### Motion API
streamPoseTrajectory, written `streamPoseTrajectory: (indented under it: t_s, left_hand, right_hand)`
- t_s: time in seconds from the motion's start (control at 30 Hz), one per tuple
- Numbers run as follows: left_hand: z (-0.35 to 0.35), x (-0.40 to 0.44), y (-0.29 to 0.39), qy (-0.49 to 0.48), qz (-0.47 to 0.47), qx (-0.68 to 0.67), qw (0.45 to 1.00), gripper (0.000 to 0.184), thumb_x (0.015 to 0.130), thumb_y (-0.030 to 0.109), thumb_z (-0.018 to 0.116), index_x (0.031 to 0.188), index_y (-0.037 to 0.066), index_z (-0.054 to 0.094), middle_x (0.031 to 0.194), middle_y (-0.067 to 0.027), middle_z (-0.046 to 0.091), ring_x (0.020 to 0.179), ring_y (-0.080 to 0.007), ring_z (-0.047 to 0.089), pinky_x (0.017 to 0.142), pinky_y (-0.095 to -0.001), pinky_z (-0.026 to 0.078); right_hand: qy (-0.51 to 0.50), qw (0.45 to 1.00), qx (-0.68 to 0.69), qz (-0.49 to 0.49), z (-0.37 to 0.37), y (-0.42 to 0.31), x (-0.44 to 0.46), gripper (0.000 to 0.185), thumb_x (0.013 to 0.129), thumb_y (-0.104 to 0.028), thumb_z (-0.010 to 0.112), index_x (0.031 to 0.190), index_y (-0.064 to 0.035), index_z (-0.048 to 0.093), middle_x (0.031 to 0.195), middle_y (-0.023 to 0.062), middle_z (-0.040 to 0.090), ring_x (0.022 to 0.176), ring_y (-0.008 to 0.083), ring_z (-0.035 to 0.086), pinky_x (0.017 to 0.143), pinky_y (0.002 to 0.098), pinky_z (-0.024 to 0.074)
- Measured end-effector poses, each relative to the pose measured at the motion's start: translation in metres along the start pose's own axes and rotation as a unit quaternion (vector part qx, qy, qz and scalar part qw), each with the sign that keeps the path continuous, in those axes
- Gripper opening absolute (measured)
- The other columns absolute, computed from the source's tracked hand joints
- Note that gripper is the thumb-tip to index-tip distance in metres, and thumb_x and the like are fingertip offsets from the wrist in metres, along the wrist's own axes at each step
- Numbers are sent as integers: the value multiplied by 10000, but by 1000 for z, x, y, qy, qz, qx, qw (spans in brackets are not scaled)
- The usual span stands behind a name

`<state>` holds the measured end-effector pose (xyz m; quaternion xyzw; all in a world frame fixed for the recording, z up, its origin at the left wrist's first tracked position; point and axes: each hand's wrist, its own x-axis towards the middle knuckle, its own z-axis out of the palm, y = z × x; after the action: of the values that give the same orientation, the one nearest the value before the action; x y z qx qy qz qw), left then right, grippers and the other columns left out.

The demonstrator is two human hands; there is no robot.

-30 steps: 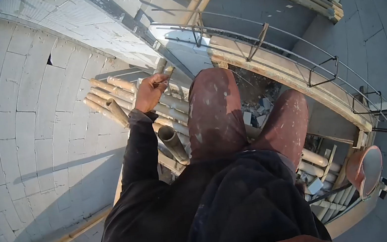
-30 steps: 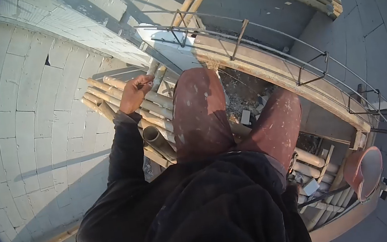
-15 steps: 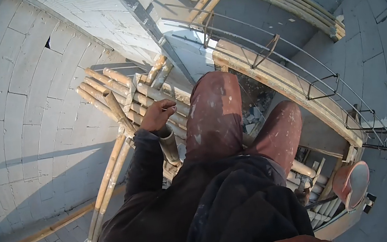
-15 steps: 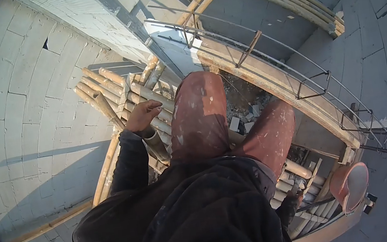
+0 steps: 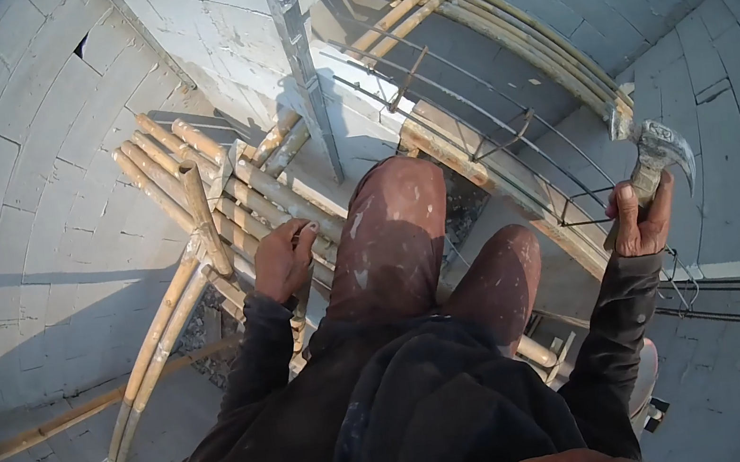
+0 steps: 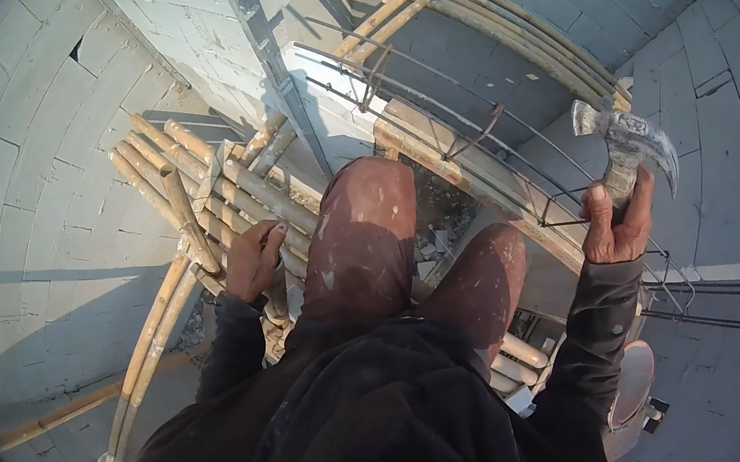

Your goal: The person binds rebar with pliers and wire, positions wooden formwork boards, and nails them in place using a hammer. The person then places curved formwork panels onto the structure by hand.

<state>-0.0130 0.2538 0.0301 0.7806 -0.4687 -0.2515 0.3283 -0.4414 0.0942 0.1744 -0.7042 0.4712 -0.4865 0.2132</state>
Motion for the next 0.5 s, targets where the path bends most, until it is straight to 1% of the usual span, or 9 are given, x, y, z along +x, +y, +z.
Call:
streamPoseTrajectory:
  t_s: [0.03,0.1,0.17,0.23,0.3,0.33,0.4,0.43,0.5]
  left_hand:
    - [3,0,-3,4,-4,-7,1000,276,950,272,660,1055,26,725,923,-198,733,856,-332,728,766,-388,557]
    - [9,2,-9,42,0,-66,997,252,933,247,667,1026,22,735,900,-186,739,844,-314,737,763,-379,562]
    - [10,3,-13,54,7,-72,996,240,922,228,671,1027,23,736,904,-184,741,842,-307,739,760,-374,563]
    - [12,4,-16,65,13,-77,995,228,911,209,674,1029,23,736,908,-182,742,840,-300,741,757,-368,565]
    - [15,4,-21,69,9,-98,993,223,895,182,679,1036,17,733,924,-180,744,845,-294,741,761,-364,566]
    - [16,5,-23,73,10,-101,992,223,895,182,679,1036,17,733,924,-180,744,845,-294,741,761,-364,566]
    - [19,7,-28,68,9,-125,990,230,894,172,681,1049,8,727,947,-178,744,861,-289,741,768,-363,567]
    - [19,7,-29,62,5,-127,990,241,887,161,689,1065,1,720,965,-170,747,881,-283,742,777,-361,569]
    - [15,8,-26,53,-8,-137,989,246,902,141,684,1089,-16,711,985,-171,750,919,-259,739,815,-346,562]
  right_hand:
    - [-54,998,24,-22,11,-1,35,412,1000,-255,638,1318,-28,507,776,23,561,629,83,539,548,236,458]
    - [-130,989,-72,-2,34,10,104,426,957,-304,693,1265,-45,554,812,80,628,679,154,616,605,286,498]
    - [-54,958,-192,-206,82,59,157,501,884,-357,760,1237,-48,582,928,159,700,812,287,700,718,380,546]
    - [-135,917,-334,-172,122,72,195,588,825,-384,801,1268,-52,603,1056,205,716,971,381,704,849,447,539]
    - [-233,892,-379,-80,167,60,215,612,804,-397,820,1281,-63,632,1071,200,719,987,379,703,876,451,537]
    - [-231,892,-380,-85,187,64,223,612,804,-397,820,1281,-63,632,1071,200,719,987,379,703,876,451,537]
    - [-297,876,-371,-85,224,78,232,587,798,-383,820,1265,-66,660,1036,188,725,971,365,702,879,440,532]
    - [-298,874,-373,-89,238,73,235,587,798,-383,820,1265,-66,660,1036,188,725,971,365,702,879,440,532]
    - [-302,910,-272,-81,265,67,236,498,804,-261,812,1239,-65,670,954,94,731,869,253,688,832,389,533]
